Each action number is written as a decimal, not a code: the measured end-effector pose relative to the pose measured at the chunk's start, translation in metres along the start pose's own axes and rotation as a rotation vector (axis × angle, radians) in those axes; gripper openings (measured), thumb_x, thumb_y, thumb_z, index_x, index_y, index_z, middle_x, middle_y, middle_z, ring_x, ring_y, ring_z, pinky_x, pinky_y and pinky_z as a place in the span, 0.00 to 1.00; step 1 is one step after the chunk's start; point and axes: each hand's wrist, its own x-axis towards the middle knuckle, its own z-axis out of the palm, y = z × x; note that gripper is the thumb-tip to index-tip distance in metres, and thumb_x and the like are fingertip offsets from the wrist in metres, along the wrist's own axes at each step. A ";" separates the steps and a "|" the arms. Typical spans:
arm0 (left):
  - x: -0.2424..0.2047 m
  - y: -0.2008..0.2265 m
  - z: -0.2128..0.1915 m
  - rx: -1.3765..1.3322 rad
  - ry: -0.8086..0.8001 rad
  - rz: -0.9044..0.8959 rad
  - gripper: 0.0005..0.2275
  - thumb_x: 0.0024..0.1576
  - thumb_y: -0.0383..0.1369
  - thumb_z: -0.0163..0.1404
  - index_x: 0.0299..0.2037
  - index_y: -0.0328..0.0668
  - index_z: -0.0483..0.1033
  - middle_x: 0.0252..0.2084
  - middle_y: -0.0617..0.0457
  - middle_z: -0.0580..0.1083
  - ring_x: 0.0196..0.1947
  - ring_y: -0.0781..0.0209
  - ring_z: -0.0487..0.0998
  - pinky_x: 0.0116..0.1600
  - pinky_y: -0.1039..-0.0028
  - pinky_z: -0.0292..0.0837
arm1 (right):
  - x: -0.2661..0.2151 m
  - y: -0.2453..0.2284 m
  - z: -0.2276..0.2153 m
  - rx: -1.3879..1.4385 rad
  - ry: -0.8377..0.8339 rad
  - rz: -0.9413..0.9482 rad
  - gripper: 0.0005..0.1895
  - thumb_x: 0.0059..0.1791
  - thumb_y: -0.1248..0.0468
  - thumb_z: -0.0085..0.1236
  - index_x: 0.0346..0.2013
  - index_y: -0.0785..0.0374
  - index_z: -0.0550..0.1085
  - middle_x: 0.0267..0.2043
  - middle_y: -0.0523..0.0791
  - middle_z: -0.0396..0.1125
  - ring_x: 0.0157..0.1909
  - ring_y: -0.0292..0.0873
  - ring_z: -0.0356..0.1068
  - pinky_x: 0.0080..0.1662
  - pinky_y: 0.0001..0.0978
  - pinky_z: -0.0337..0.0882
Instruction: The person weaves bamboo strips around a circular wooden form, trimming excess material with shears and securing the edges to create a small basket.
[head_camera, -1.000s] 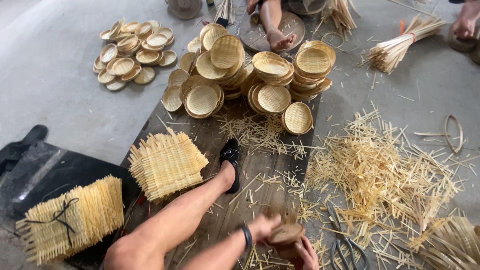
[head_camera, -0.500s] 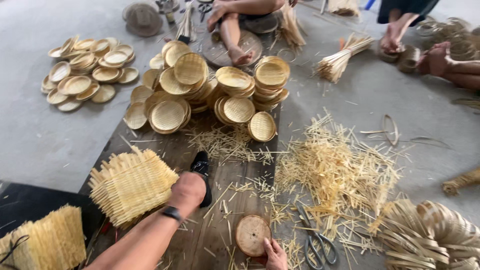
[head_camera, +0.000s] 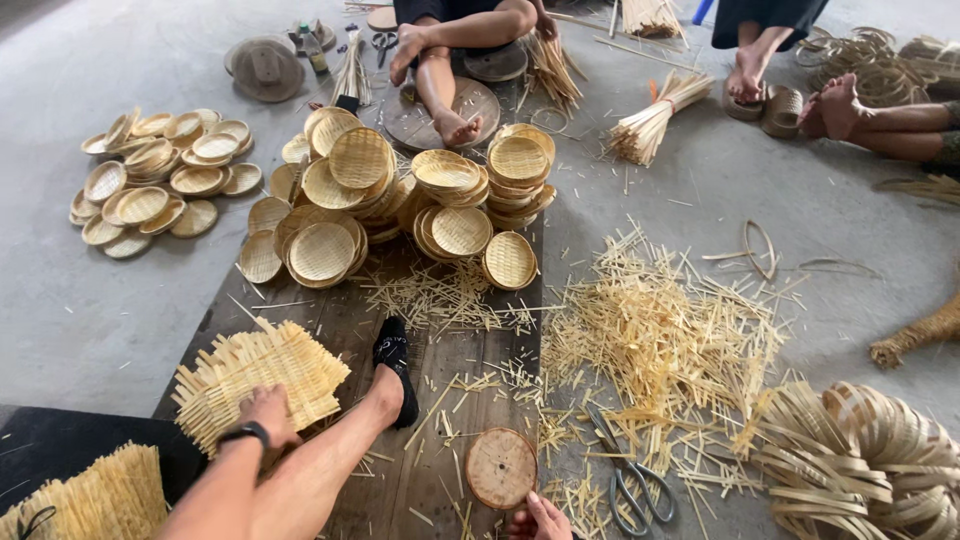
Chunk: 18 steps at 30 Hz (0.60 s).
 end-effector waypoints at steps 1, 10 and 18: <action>-0.001 -0.004 -0.002 -0.008 0.004 -0.008 0.32 0.39 0.38 0.68 0.57 0.50 0.74 0.57 0.40 0.71 0.57 0.37 0.71 0.52 0.52 0.70 | 0.000 -0.002 -0.002 0.013 -0.020 0.035 0.16 0.53 0.55 0.55 0.45 0.66 0.73 0.25 0.49 0.67 0.27 0.54 0.72 0.32 0.50 0.75; 0.004 -0.013 -0.030 -0.121 0.182 -0.027 0.34 0.37 0.40 0.69 0.58 0.51 0.73 0.61 0.40 0.68 0.60 0.37 0.69 0.54 0.50 0.70 | -0.001 0.007 -0.020 0.085 -0.122 -0.152 0.16 0.53 0.57 0.52 0.46 0.68 0.74 0.25 0.47 0.67 0.25 0.46 0.70 0.31 0.43 0.73; -0.018 -0.009 -0.023 -0.147 0.358 0.103 0.37 0.36 0.42 0.71 0.60 0.53 0.73 0.63 0.39 0.66 0.62 0.36 0.67 0.55 0.49 0.70 | -0.005 0.009 -0.025 0.035 -0.186 -0.116 0.16 0.53 0.58 0.53 0.47 0.68 0.74 0.25 0.46 0.68 0.25 0.45 0.70 0.30 0.40 0.73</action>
